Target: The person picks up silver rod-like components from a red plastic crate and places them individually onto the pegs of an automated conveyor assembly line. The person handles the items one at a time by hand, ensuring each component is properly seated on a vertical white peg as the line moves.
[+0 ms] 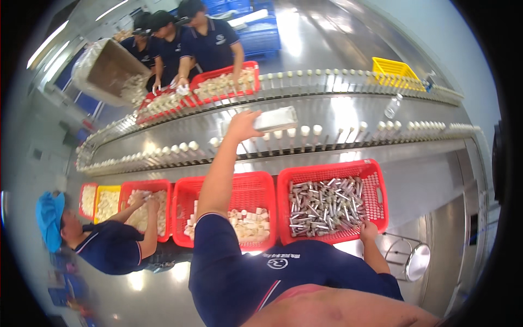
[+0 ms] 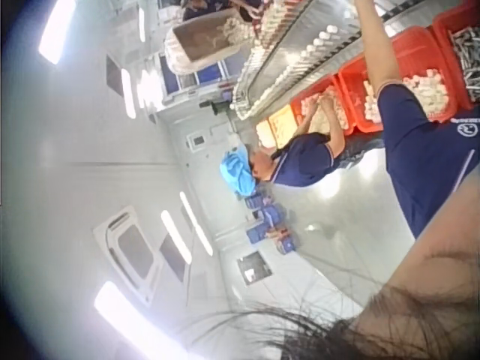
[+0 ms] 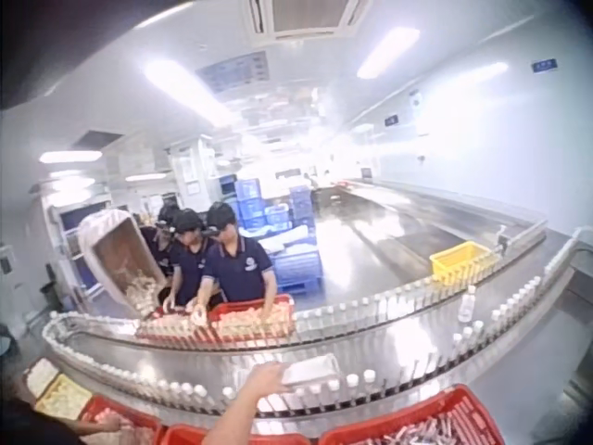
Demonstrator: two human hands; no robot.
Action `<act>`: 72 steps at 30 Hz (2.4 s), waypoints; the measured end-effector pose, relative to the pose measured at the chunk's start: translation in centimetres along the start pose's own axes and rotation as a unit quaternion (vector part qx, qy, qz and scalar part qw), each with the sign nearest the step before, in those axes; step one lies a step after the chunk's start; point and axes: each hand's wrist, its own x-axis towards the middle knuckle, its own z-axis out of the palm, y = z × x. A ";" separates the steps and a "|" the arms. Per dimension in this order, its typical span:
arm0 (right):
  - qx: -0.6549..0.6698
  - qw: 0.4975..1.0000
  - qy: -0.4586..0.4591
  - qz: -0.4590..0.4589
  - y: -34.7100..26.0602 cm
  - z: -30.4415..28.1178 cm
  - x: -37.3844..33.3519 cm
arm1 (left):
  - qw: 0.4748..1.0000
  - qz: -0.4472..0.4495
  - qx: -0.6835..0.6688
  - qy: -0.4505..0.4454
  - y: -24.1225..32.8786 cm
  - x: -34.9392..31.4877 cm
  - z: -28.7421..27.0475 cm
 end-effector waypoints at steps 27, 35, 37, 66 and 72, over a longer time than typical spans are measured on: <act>-0.008 1.000 0.017 -0.013 -0.5 1.3 0.9 | 0.999 -0.024 0.022 -0.025 -1.8 -0.4 -0.2; -0.017 1.000 0.017 -0.020 -0.9 1.2 0.6 | 0.996 -0.021 0.015 -0.080 -2.1 -1.3 0.6; -0.017 0.999 0.023 -0.016 -0.6 1.5 0.5 | 0.996 -0.025 0.037 -0.082 -2.0 -1.1 -0.2; -0.015 1.000 0.024 -0.009 0.4 -0.3 -0.6 | 0.997 -0.064 -0.018 -0.027 -1.9 -1.0 -2.6; -0.026 0.999 0.019 -0.017 0.1 -0.4 -0.2 | 0.995 -0.077 -0.009 -0.058 -1.9 -2.8 -1.4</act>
